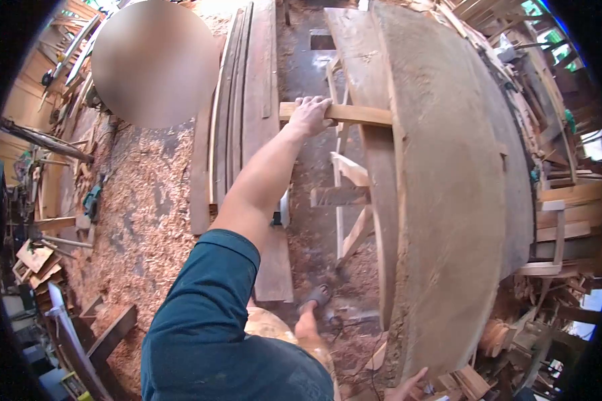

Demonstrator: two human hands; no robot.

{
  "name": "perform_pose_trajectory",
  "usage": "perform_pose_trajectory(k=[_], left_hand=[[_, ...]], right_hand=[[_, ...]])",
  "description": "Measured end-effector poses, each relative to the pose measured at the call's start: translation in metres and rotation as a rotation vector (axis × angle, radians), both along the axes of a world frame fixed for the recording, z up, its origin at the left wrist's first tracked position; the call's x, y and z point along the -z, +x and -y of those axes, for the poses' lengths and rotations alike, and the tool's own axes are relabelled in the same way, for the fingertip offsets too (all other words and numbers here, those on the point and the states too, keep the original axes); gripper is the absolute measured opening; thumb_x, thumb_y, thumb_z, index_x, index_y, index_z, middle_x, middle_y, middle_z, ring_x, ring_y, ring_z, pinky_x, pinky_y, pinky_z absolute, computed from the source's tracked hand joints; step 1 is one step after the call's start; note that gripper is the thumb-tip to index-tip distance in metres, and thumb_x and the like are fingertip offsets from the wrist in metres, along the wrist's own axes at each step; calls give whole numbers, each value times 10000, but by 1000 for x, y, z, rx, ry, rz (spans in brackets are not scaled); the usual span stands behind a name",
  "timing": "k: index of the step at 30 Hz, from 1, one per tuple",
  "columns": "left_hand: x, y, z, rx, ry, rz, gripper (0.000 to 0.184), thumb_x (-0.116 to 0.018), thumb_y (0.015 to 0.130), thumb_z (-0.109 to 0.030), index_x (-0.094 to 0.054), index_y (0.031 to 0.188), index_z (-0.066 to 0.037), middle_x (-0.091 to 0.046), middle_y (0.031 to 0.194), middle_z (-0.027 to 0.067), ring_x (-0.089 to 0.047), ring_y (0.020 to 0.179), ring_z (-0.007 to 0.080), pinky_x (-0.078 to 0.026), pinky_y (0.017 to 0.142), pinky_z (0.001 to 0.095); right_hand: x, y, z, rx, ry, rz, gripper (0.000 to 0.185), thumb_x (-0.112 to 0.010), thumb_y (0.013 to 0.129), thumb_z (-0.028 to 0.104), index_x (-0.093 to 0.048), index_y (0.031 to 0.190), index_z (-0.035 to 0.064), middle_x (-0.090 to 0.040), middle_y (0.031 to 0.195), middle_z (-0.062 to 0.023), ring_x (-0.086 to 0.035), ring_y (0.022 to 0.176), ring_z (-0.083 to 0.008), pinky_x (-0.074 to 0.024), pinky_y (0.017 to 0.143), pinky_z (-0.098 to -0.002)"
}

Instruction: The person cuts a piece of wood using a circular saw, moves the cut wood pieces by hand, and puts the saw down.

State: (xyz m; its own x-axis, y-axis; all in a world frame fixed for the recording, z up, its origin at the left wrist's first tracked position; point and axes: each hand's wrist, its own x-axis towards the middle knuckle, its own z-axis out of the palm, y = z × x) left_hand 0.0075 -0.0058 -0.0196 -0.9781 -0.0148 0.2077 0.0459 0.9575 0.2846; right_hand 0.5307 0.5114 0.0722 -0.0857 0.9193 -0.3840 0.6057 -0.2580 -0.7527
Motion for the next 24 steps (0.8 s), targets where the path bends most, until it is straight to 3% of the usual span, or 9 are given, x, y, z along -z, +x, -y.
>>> perform_pose_trajectory(k=[2, 5, 8, 10, 11, 15, 17, 20, 24], left_hand=[[7, 24, 0, -115, -34, -416, 631, -721, 807, -458, -551, 1312, -121, -563, 1325, 141, -487, 1270, 332, -337, 1067, 490], [-9, 119, 24, -180, 240, -451, 595, -669, 877, -445, -526, 1316, -70, -549, 1333, 164, -474, 1274, 339, -339, 1071, 470], [65, 272, 55, -396, 411, 171, 501, -658, 874, -391, -587, 1229, -45, -588, 1243, 222, -552, 1156, 388, -436, 973, 489], [103, 376, 75, -168, 420, 242, 380, -637, 858, -375, -671, 1080, -68, -686, 981, 193, -658, 938, 378, -520, 814, 491], [160, 420, 93, -187, 355, 921, 423, -667, 821, -376, -668, 1144, -104, -667, 1086, 199, -647, 1010, 364, -517, 867, 477], [189, 508, 118, -234, 257, 1421, 794, -699, 770, -501, -443, 1424, -130, -499, 1378, 177, -454, 1291, 373, -393, 1054, 487], [184, 520, 124, -198, 181, 1458, 876, -715, 753, -507, -373, 1474, -145, -331, 1494, 161, -288, 1376, 421, -334, 1073, 567], [198, 550, 140, -175, 140, 1453, 940, -733, 736, -525, -327, 1509, -177, -136, 1613, 138, -110, 1450, 489, -267, 1084, 671], [209, 577, 181, -217, 204, 1369, 897, -750, 720, -535, -382, 1481, -236, -124, 1609, 127, -111, 1428, 530, -262, 1061, 715]], right_hand=[[-11, -18, 17, 160, -54, 86, 850, -636, 837, 613, -358, 1470, 119, -459, 1442, -117, -481, 1280, -304, -476, 998, -490], [35, 38, -48, 18, -381, -269, 789, -613, 855, 612, -410, 1433, 116, -492, 1417, -108, -527, 1214, -311, -486, 960, -476], [14, 69, 3, 194, -669, -532, 577, -589, 896, 557, -597, 1229, 85, -628, 1237, -113, -586, 1080, -310, -497, 863, -440], [37, 85, 44, -300, -637, -106, 504, -588, 906, 523, -624, 1137, 76, -649, 1143, -106, -594, 1020, -293, -493, 822, -422], [57, 93, 64, -546, -591, 112, 473, -587, 911, 507, -638, 1090, 72, -660, 1097, -102, -598, 989, -284, -490, 802, -413], [179, 98, 165, -1216, -297, 762, 439, -662, 887, 408, -637, 776, -16, -647, 744, -111, -560, 710, -184, -478, 713, -392], [261, 48, 235, -1312, -319, 364, 188, -655, 900, 172, -634, 785, 24, -617, 750, -14, -539, 688, -93, -448, 605, -288], [363, -69, 340, -1510, -247, 318, 140, -695, 857, 151, -648, 872, 20, -652, 781, -48, -579, 722, -126, -484, 667, -305], [424, -209, 488, -1560, -43, 386, 576, -784, 763, 310, -586, 1206, -1, -655, 1149, -192, -627, 1056, -309, -479, 902, -401]])
